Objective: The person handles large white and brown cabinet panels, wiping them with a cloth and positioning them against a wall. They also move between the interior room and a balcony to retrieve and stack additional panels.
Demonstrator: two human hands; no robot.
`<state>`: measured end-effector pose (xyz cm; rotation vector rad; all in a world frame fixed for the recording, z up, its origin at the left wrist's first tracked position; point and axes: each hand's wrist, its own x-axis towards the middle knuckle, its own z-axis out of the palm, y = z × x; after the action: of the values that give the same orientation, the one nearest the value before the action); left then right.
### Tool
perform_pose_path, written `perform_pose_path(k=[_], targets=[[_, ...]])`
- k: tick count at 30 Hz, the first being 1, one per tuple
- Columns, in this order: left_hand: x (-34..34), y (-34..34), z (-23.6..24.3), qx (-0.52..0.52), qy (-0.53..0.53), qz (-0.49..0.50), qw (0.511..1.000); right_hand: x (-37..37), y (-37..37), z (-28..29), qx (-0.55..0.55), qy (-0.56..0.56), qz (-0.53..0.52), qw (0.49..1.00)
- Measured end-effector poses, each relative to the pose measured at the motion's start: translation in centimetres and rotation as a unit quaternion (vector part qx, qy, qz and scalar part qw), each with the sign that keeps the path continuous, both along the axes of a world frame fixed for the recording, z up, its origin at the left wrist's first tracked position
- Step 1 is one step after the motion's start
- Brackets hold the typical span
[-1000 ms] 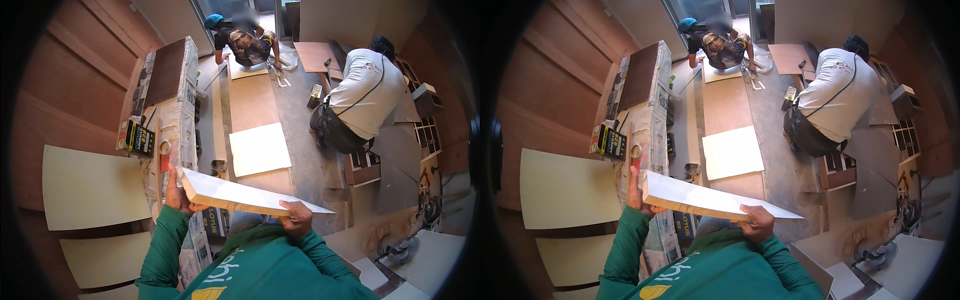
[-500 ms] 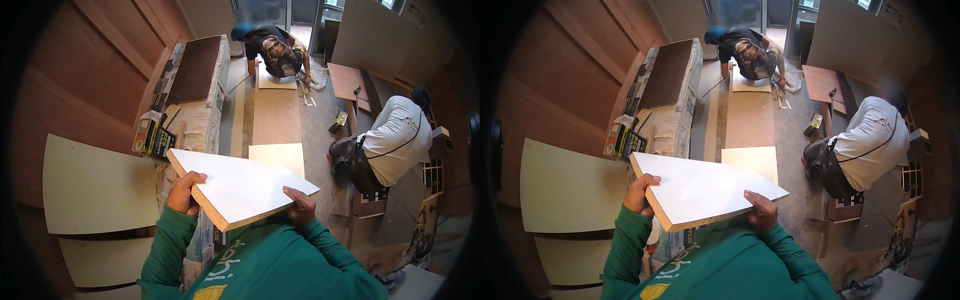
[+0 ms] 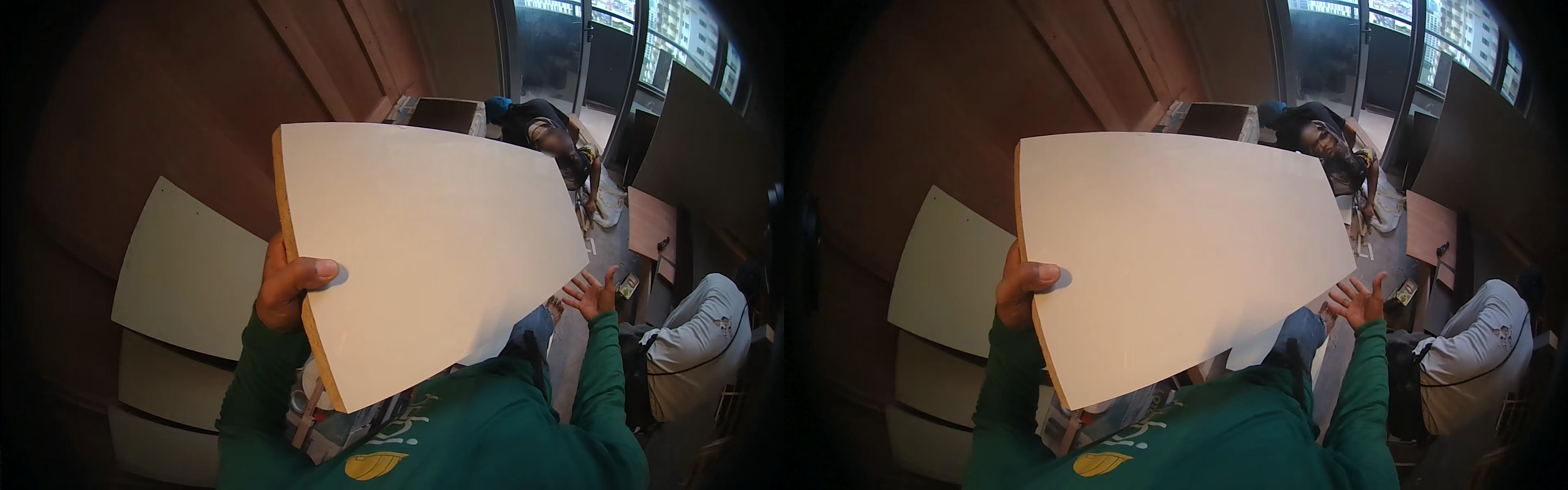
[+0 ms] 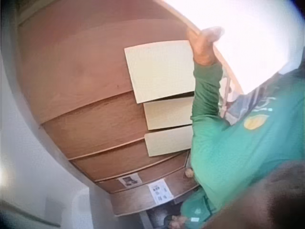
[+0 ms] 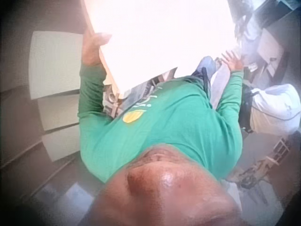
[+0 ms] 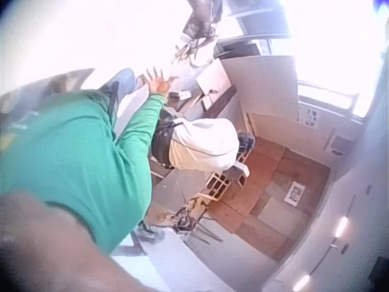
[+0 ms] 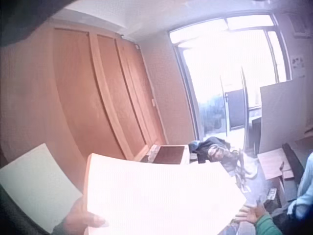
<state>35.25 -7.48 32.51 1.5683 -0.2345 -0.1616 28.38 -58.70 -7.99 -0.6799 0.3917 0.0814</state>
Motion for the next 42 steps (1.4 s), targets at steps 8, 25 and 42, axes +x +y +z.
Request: perform_pose_path(k=[8,25,42], targets=[[6.3,-6.4,-6.6,0.015,0.044,0.173,0.984,14.2,-6.2,-8.5,-0.055,0.148,0.196,0.968],[21.7,-25.0,-11.1,-0.051,0.188,0.403,0.894,55.7,-18.2,-1.8,-0.543,0.074,0.527,0.650],[23.0,-20.1,-19.8,-0.035,0.266,0.587,0.764,71.4,-6.6,4.7,-0.681,0.089,0.353,0.635]])
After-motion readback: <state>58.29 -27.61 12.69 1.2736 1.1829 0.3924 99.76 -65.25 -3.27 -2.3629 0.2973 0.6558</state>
